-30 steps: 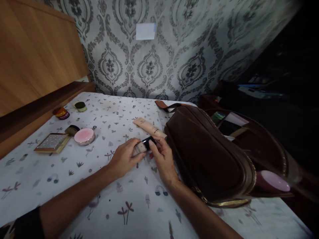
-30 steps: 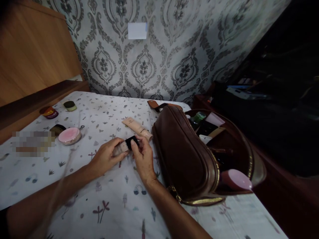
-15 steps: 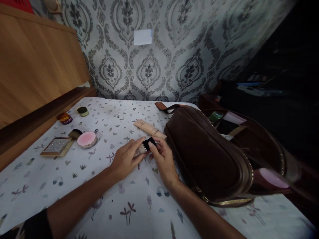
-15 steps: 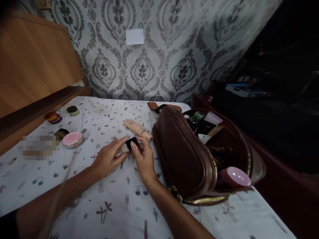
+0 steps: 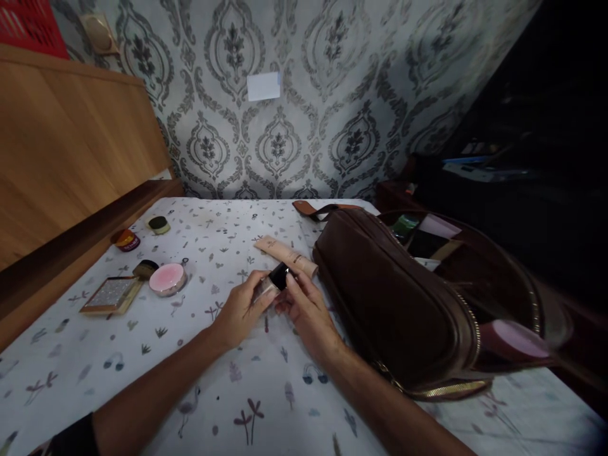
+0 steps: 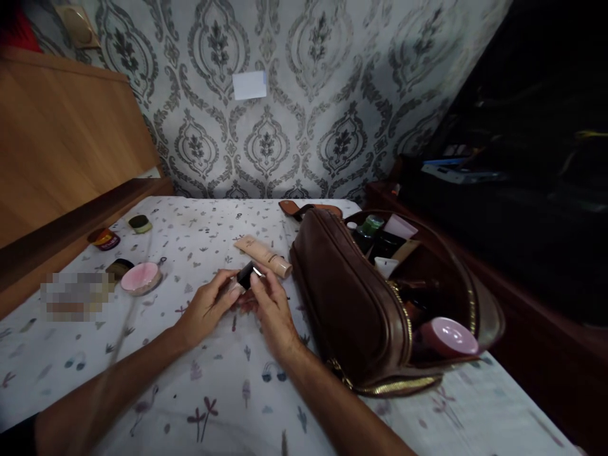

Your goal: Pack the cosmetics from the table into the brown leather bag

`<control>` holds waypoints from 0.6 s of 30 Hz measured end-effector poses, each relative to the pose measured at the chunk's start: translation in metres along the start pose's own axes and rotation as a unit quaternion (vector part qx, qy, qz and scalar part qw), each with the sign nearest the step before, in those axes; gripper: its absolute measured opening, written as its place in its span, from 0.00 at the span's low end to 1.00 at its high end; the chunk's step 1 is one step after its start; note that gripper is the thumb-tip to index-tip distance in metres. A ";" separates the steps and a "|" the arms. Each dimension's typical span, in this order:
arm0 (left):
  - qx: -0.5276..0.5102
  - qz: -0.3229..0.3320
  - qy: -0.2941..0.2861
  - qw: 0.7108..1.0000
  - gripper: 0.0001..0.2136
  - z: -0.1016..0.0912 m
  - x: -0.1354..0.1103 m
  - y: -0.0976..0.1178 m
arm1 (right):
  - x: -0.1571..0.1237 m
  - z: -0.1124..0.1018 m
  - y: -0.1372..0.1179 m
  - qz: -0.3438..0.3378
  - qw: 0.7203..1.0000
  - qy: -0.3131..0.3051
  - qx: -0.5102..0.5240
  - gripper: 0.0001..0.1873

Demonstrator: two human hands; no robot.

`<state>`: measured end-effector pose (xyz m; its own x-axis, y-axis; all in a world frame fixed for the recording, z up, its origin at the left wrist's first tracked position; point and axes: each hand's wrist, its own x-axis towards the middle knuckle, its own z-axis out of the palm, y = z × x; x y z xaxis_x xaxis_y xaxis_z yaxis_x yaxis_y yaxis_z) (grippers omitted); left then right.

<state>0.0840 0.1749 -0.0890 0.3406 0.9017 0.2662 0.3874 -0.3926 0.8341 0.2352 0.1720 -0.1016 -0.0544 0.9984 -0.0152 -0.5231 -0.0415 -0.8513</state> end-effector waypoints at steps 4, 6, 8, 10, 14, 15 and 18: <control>0.008 -0.014 -0.021 1.000 0.23 0.002 -0.002 -0.002 | 0.000 0.001 -0.006 -0.005 1.000 0.005 -0.006 0.24; -0.007 -0.005 -0.030 1.000 0.24 0.002 -0.002 -0.002 | -0.001 0.001 -0.009 -0.004 1.000 0.004 -0.011 0.26; -0.032 0.016 -0.031 0.999 0.23 0.002 -0.001 -0.003 | -0.002 0.002 -0.011 0.001 1.000 0.008 -0.010 0.27; -0.041 0.034 -0.025 0.998 0.24 0.001 0.000 -0.003 | -0.002 0.002 -0.011 0.007 1.000 0.019 -0.008 0.28; -0.045 0.029 -0.027 0.998 0.24 -0.002 0.001 -0.004 | -0.001 0.001 -0.009 0.002 0.999 0.024 -0.023 0.29; -0.060 0.012 -0.035 0.998 0.23 -0.002 0.000 -0.004 | -0.001 0.001 -0.008 0.001 1.000 0.019 -0.024 0.28; -0.110 -0.043 -0.051 0.992 0.22 -0.003 -0.001 -0.004 | -0.001 0.001 -0.009 0.007 1.000 -0.001 -0.017 0.25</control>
<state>0.0798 0.1761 -0.0914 0.4028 0.9031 0.1489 0.2262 -0.2558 0.9399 0.2394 0.1710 -0.0940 -0.0629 0.9977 -0.0257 -0.4936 -0.0535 -0.8680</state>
